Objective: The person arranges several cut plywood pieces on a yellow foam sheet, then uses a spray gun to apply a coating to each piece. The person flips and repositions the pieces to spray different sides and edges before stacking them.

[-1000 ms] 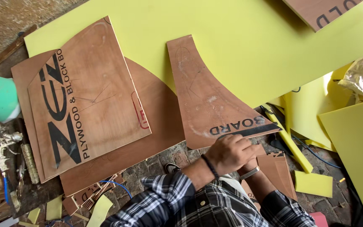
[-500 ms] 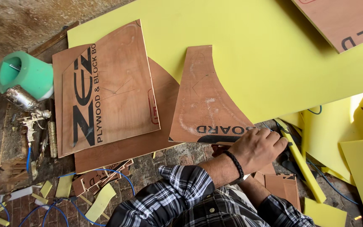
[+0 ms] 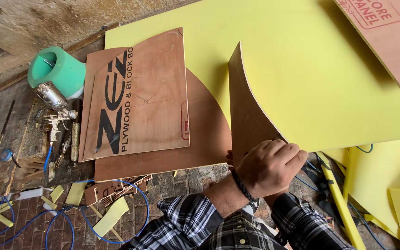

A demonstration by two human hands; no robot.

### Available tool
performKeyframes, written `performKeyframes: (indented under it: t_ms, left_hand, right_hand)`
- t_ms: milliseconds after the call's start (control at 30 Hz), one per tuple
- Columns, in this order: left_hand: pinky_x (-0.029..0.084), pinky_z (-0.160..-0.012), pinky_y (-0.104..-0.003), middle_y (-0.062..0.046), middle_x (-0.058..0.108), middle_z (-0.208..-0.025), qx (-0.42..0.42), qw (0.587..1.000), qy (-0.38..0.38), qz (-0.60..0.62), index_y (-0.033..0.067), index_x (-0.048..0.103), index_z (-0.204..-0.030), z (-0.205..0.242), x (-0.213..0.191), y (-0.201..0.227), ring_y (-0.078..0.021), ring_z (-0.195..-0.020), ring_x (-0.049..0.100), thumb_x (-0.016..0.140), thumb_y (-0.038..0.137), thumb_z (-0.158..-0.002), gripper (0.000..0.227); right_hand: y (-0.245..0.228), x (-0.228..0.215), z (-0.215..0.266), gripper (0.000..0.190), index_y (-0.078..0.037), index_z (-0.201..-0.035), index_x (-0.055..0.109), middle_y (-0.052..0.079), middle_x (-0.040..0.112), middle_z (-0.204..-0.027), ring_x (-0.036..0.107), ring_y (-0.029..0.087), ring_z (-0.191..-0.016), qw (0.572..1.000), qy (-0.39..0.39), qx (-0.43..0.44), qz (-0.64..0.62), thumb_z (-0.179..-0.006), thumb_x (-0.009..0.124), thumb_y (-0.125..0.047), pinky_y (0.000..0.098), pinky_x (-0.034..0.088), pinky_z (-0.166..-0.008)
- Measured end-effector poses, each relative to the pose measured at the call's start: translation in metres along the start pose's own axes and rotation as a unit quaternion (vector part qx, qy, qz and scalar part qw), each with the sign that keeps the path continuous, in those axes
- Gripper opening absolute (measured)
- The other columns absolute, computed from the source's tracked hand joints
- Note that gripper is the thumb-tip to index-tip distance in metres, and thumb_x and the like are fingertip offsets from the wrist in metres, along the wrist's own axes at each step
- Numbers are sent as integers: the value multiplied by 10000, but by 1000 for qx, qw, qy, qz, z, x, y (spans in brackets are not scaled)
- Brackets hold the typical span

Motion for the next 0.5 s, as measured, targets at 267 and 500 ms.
performKeyframes:
  t_ms: [267,500]
  left_hand:
    - [590,-770,-312,-64,726,-936,-134,966,199,98,46,725,-1142,49,-46,-13,-178,-842,676,762,23,-939,208]
    - [636,-731,-307,-115,785,-968,-468,854,185,131,37,766,-1055,144,36,-53,-209,-847,785,821,63,-847,216]
  right_hand:
    - [-78,-29,-23,340,-18,-1233,738,118,688,-828,548,216,-620,966,194,-84,150,-1040,685,-292,341,397,-512]
    - [-202,-98,-44,406,30,-1175,721,138,757,-990,707,174,-787,821,291,-263,414,-919,824,-267,326,583,-705]
Point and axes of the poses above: each hand's wrist, its own z-axis away from the middle knuckle, its own x-axis out of the palm, y = z × x, the point moved 2 cm from there along -z, towards the middle knuckle
